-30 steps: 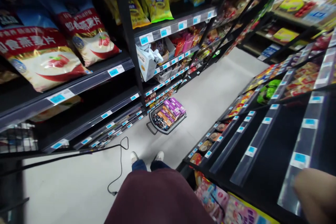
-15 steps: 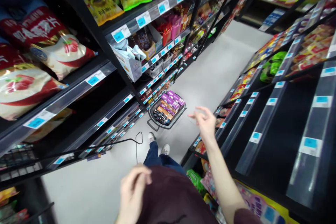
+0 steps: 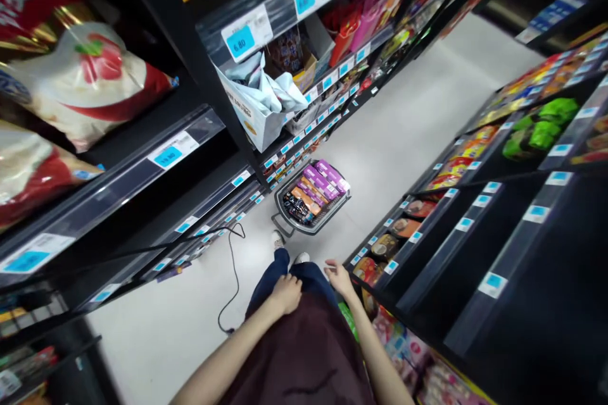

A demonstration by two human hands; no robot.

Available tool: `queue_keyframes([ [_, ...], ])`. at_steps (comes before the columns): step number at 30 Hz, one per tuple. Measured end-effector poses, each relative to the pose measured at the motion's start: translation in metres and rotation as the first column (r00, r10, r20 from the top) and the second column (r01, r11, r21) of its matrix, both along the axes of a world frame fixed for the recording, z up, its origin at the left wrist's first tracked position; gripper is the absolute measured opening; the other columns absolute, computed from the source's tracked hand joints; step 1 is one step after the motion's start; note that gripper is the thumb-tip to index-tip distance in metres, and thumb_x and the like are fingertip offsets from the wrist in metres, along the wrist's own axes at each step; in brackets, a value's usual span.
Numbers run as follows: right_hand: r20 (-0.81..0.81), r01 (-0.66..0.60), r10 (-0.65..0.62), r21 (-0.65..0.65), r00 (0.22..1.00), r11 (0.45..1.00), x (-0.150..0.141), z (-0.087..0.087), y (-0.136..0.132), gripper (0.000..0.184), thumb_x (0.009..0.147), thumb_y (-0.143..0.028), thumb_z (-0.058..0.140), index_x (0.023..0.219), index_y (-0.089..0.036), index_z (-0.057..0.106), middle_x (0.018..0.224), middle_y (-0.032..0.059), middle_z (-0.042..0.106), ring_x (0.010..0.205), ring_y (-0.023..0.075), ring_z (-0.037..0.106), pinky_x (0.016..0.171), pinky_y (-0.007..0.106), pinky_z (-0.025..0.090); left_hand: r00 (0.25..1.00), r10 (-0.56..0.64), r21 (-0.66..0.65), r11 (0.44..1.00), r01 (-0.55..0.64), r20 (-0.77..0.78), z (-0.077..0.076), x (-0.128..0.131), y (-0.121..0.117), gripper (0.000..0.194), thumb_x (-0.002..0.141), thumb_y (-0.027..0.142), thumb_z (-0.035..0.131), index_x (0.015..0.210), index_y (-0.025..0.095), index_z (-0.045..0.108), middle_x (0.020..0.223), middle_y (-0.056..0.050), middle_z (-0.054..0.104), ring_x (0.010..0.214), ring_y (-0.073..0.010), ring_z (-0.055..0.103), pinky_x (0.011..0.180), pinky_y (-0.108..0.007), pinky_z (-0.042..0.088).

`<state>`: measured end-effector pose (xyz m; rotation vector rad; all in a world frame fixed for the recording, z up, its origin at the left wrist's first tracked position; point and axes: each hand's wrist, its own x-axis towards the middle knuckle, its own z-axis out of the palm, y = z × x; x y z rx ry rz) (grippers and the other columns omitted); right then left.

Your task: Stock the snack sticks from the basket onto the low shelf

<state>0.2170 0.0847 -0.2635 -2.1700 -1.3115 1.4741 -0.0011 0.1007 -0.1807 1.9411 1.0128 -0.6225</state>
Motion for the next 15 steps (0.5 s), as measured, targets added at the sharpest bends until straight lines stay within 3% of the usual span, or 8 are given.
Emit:
queue_keyframes([
  [7,-0.002,-0.092,0.093,-0.133,0.996,0.987,-0.007,-0.055,0.050,0.032,0.085,-0.027,0.046,0.109,-0.015,0.065,0.109,0.0119,0.072,0.105,0.0242,0.069,0.095,0.035,0.051,0.978,0.193,-0.082,0.976,-0.200,-0.086,-0.070,-0.004,0.074,0.040,0.093,0.025,0.039,0.124,0.009,0.059,0.128,-0.019,0.060,0.123,-0.0319,0.053,0.102,-0.044,0.044],
  [15,0.015,-0.354,0.364,-0.199,0.931,0.914,-0.005,-0.154,0.096,0.051,0.090,-0.024,0.048,0.138,-0.009,0.052,0.137,0.0174,0.057,0.128,0.0274,0.055,0.109,0.038,0.040,0.895,0.392,-0.044,0.911,-0.410,-0.213,-0.166,0.017,0.139,0.040,0.091,0.021,0.040,0.126,0.011,0.058,0.136,-0.016,0.056,0.130,-0.0279,0.048,0.107,-0.037,0.041],
])
